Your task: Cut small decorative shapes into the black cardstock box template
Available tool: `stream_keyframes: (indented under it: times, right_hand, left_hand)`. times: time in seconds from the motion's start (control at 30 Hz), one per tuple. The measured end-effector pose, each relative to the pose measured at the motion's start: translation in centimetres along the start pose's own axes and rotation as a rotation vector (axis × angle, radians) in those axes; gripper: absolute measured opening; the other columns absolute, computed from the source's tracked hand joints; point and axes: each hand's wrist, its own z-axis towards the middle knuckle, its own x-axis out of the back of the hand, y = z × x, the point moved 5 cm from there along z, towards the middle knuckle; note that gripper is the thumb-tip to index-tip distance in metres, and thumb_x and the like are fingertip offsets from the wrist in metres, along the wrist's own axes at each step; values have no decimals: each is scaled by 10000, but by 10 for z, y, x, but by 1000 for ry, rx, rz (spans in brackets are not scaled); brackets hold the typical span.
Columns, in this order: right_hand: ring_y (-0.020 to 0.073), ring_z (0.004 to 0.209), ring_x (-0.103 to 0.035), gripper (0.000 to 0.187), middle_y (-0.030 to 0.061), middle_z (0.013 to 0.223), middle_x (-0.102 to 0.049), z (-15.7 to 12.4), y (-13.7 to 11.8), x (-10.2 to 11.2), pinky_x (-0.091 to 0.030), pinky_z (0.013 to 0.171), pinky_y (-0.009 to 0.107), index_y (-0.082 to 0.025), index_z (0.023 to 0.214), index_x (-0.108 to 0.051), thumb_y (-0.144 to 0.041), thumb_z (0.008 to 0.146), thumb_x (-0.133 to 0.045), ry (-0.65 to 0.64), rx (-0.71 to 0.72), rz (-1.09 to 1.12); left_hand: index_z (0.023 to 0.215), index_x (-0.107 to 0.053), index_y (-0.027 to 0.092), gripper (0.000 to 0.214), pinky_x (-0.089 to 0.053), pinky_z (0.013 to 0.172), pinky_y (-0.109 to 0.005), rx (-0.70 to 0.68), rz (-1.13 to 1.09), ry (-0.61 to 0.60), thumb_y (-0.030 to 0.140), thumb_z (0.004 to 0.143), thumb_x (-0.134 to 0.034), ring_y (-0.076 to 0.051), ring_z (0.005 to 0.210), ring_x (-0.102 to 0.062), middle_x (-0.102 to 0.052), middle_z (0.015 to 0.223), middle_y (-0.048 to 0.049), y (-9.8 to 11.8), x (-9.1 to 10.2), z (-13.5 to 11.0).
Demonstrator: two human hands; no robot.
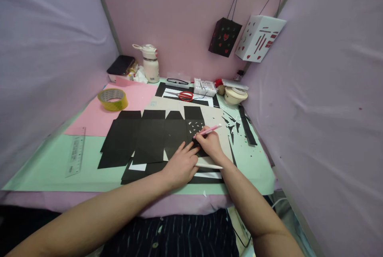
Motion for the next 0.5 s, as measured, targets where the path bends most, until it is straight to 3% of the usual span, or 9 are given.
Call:
stream_keyframes:
  times: [0.5]
  right_hand:
    - [160, 565, -539, 151, -9, 592, -595, 1, 3, 3, -388, 542, 265, -208, 644, -505, -298, 748, -566, 53, 28, -39]
  left_hand:
    - [927, -640, 138, 224, -244, 1097, -512, -4, 5, 7, 295, 891, -483, -314, 1287, -390, -561, 1262, -89, 0, -2, 0]
